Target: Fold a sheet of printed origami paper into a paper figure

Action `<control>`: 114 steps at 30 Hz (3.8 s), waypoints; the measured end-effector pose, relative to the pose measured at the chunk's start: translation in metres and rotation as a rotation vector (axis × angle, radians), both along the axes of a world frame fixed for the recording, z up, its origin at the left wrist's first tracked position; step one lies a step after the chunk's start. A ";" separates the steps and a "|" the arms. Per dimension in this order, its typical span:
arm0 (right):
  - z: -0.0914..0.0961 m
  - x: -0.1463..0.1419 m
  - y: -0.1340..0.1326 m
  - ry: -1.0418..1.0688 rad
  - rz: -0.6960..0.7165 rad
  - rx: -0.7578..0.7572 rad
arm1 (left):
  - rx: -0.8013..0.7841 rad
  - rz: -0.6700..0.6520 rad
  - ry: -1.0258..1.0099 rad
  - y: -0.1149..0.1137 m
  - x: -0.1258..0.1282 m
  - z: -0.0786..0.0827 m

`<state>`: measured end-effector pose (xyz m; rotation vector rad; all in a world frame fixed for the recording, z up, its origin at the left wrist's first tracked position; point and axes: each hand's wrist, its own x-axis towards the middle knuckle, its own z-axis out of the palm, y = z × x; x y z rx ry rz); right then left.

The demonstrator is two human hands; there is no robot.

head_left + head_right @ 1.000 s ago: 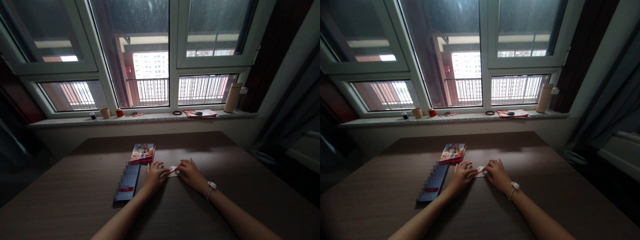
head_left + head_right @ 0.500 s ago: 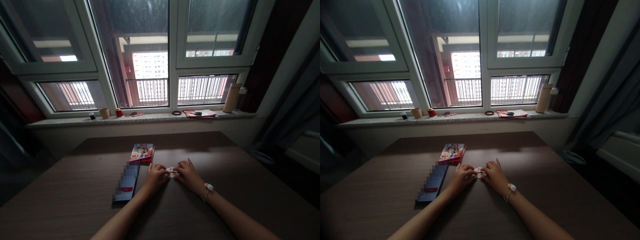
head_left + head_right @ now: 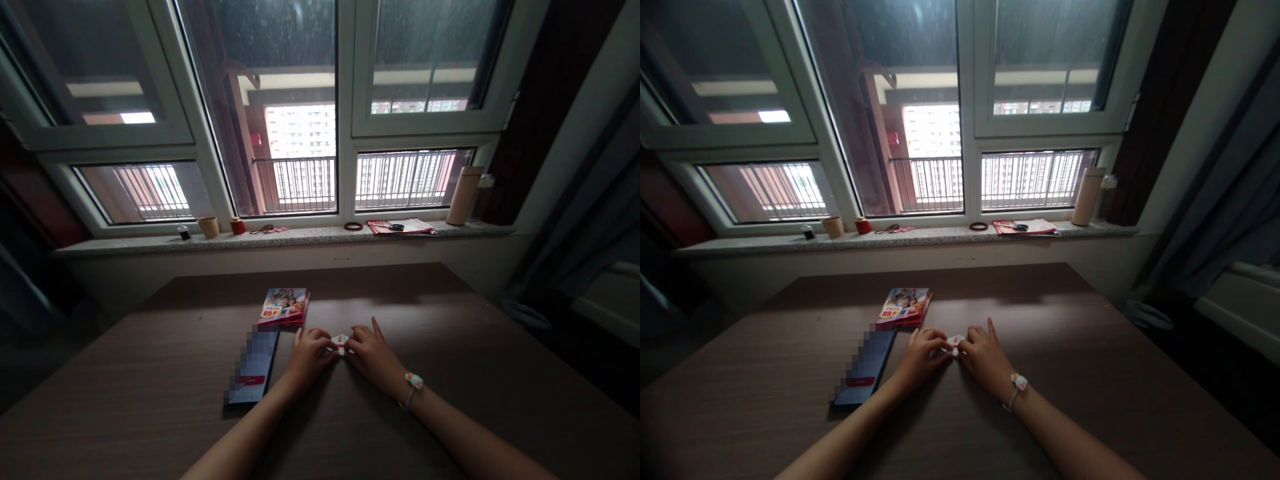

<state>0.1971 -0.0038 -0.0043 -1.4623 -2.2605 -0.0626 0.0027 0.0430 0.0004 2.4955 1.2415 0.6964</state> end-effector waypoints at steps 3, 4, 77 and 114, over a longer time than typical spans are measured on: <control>-0.002 0.001 0.001 0.037 -0.020 -0.040 | -0.001 0.003 0.004 0.000 0.000 -0.001; -0.003 0.001 0.002 0.055 -0.029 -0.052 | -0.003 0.003 0.007 0.000 0.000 -0.001; -0.001 0.003 0.023 0.374 -0.237 -0.254 | -0.083 0.201 -0.007 -0.002 0.018 0.002; -0.013 0.004 0.033 0.446 -0.323 -0.320 | -0.190 0.234 0.098 0.002 0.020 0.003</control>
